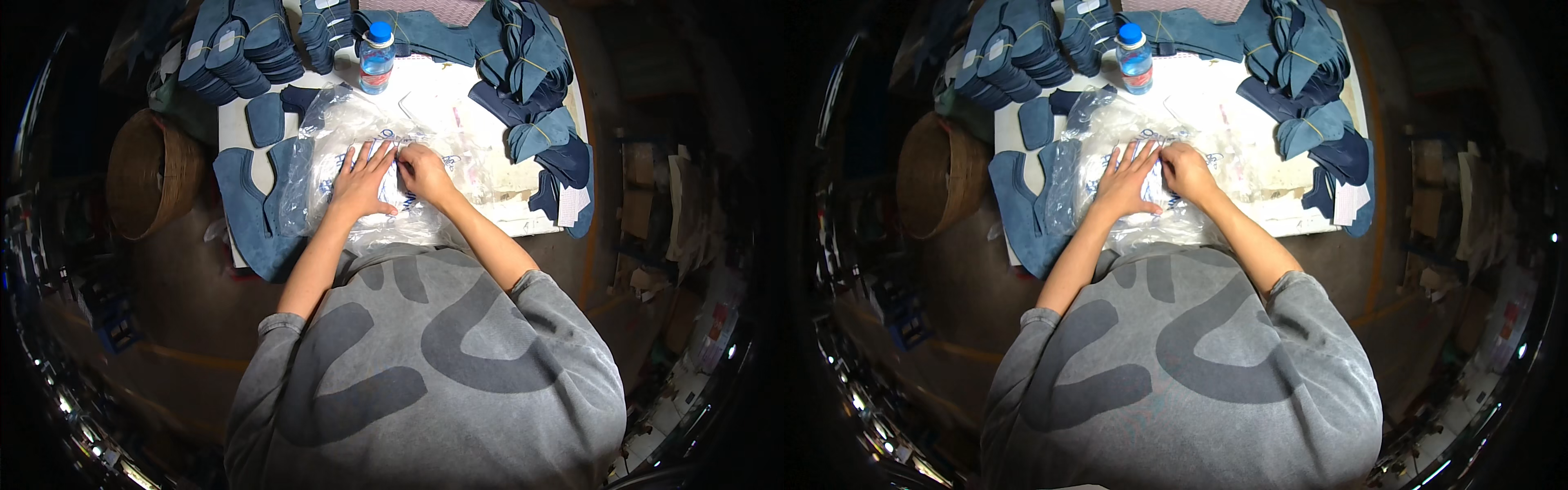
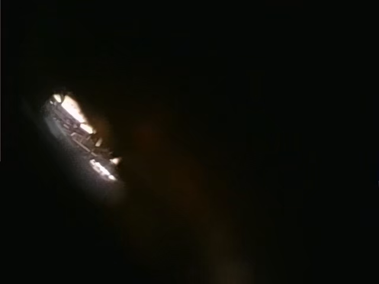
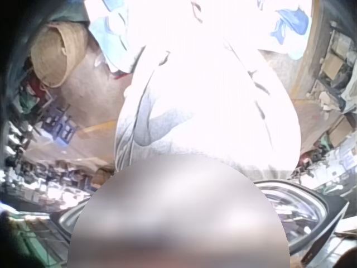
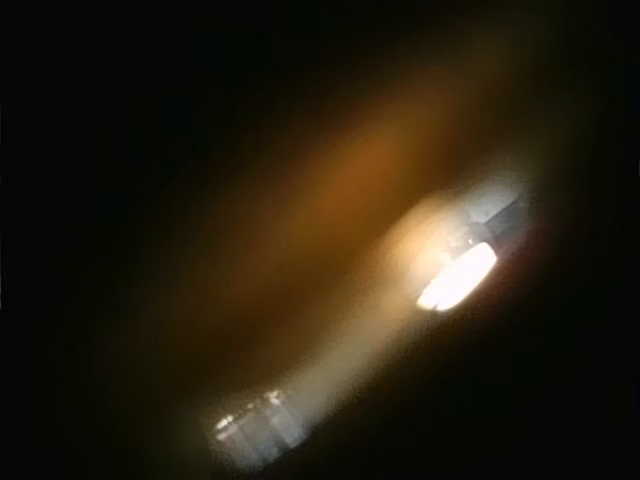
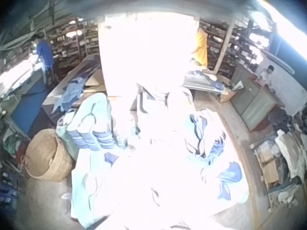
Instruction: The person places a clear plastic bag on a table, writes on it with a pink marker, then switches to a blue marker to continue labeling. The person handles the bag and markers while stacks of folded denim garments are visible on the table.
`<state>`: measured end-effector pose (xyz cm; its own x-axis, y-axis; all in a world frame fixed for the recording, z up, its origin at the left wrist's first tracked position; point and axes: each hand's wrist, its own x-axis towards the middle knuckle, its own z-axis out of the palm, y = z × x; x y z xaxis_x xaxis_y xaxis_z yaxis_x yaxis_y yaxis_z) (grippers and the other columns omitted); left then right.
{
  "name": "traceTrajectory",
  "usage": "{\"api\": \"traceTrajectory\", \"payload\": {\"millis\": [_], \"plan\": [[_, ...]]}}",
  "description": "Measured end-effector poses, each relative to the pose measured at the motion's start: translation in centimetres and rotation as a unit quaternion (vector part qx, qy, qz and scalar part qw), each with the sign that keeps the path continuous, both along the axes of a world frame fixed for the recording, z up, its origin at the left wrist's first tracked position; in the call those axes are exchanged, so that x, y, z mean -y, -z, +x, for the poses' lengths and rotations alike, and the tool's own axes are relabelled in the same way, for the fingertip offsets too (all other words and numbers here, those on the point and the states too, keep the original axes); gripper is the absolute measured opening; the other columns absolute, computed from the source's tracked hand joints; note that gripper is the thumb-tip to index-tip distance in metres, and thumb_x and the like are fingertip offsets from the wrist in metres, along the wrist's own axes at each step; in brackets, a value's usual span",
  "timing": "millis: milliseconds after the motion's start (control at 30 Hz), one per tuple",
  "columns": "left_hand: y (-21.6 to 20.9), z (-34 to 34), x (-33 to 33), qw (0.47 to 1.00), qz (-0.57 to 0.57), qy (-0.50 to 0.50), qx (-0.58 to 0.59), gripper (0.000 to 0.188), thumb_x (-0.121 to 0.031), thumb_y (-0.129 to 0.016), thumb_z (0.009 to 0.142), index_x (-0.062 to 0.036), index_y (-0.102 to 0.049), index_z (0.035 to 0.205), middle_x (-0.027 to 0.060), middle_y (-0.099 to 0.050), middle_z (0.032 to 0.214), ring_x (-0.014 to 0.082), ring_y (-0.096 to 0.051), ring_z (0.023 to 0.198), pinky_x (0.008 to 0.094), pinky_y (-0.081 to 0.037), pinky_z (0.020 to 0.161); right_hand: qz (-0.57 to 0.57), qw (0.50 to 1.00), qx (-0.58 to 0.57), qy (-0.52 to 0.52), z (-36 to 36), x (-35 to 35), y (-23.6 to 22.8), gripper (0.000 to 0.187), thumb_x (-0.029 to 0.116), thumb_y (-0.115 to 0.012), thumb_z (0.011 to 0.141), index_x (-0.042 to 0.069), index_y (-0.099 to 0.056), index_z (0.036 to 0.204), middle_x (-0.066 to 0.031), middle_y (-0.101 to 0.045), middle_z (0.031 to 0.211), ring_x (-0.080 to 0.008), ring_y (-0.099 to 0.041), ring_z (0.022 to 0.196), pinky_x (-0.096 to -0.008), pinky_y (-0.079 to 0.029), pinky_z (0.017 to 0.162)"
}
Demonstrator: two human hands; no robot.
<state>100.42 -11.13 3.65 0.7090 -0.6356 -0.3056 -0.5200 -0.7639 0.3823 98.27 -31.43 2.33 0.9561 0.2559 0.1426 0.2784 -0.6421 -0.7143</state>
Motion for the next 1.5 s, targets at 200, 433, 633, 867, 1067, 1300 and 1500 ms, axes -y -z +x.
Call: {"api": "traceTrajectory", "payload": {"millis": [200, 433, 633, 867, 1067, 1300, 1500], "plan": [[-0.2, 0.0, 0.3, 1.0, 0.024, -0.006, -0.017, 0.144, -0.061, -0.097, 0.058, -0.0232, -0.021, 0.174, -0.0006, -0.016, 0.182, 0.0302, -0.012, 0.168, 0.0559, -0.007, 0.135, -0.016, 0.998, 0.049, 0.045, 0.6, 0.2, -0.1, 0.005, 0.001, -0.071, 0.083, 0.0, -0.068, 0.087, -0.0208, -0.068, 0.088, -0.0433, -0.067, 0.088, -0.0507, -0.056, 0.08], [-0.2, 0.2, 0.4, 0.999, 0.034, -0.006, -0.022, 0.148, -0.061, -0.097, 0.058, -0.0255, -0.015, 0.175, -0.001, -0.014, 0.182, 0.0305, -0.011, 0.168, 0.0562, -0.006, 0.135, -0.017, 0.998, -0.023, -0.048, 0.2, 0.2, -0.4, 0.006, -0.001, -0.072, 0.081, -0.001, -0.067, 0.085, -0.0208, -0.068, 0.085, -0.0433, -0.068, 0.085, -0.0504, -0.057, 0.077], [-0.2, 0.0, 0.3, 0.999, 0.03, -0.007, -0.014, 0.149, -0.062, -0.097, 0.057, -0.0263, -0.014, 0.175, -0.0008, -0.014, 0.182, 0.0306, -0.01, 0.168, 0.0563, -0.005, 0.135, 0.003, 0.996, -0.04, -0.076, 0.3, 0.4, 0.1, 0.005, -0.002, -0.071, 0.081, -0.002, -0.068, 0.085, -0.0209, -0.068, 0.085, -0.0432, -0.067, 0.083, -0.0497, -0.055, 0.077], [-0.4, 0.2, 0.2, 0.999, 0.036, -0.005, -0.025, 0.146, -0.062, -0.096, 0.06, -0.0276, -0.013, 0.175, 0.0004, -0.013, 0.183, 0.0311, -0.009, 0.168, 0.0543, -0.005, 0.136, 0.032, 0.999, -0.021, 0.013, -0.3, 0.8, 0.5, 0.006, -0.001, -0.072, 0.081, -0.002, -0.068, 0.085, -0.0211, -0.068, 0.085, -0.0424, -0.067, 0.084, -0.0489, -0.055, 0.077], [-0.4, 0.2, 0.4, 0.999, 0.041, -0.006, -0.035, 0.147, -0.062, -0.096, 0.06, -0.0272, -0.012, 0.176, 0.0011, -0.011, 0.183, 0.0322, -0.007, 0.168, 0.0549, -0.005, 0.136, 0.009, 0.99, 0.031, 0.141, 1.1, 1.6, 0.3, 0.007, 0.002, -0.073, 0.085, -0.002, -0.068, 0.088, -0.0213, -0.069, 0.087, -0.0423, -0.068, 0.08, -0.048, -0.056, 0.075], [0.5, -0.1, 0.0, 1.0, 0.024, -0.011, -0.016, 0.145, -0.062, -0.096, 0.059, -0.0238, -0.017, 0.175, 0.0017, -0.017, 0.182, 0.0314, -0.011, 0.168, 0.0567, -0.005, 0.135, 0.116, 0.983, -0.132, 0.044, -0.1, 0.2, 0.2, 0.01, 0.008, -0.074, 0.089, 0.001, -0.068, 0.091, -0.0189, -0.069, 0.086, -0.0325, -0.067, 0.072, -0.0402, -0.053, 0.069], [0.9, -0.4, -0.5, 0.999, -0.019, -0.033, 0.0, 0.145, -0.063, -0.095, 0.06, -0.0194, -0.018, 0.174, 0.0061, -0.022, 0.18, 0.0299, -0.014, 0.167, 0.0551, -0.006, 0.135, 0.091, 0.992, -0.053, 0.075, -0.3, 0.0, 1.5, 0.012, 0.006, -0.073, 0.092, 0.0, -0.063, 0.092, -0.0157, -0.064, 0.085, -0.0292, -0.063, 0.072, -0.0387, -0.051, 0.067]]}}
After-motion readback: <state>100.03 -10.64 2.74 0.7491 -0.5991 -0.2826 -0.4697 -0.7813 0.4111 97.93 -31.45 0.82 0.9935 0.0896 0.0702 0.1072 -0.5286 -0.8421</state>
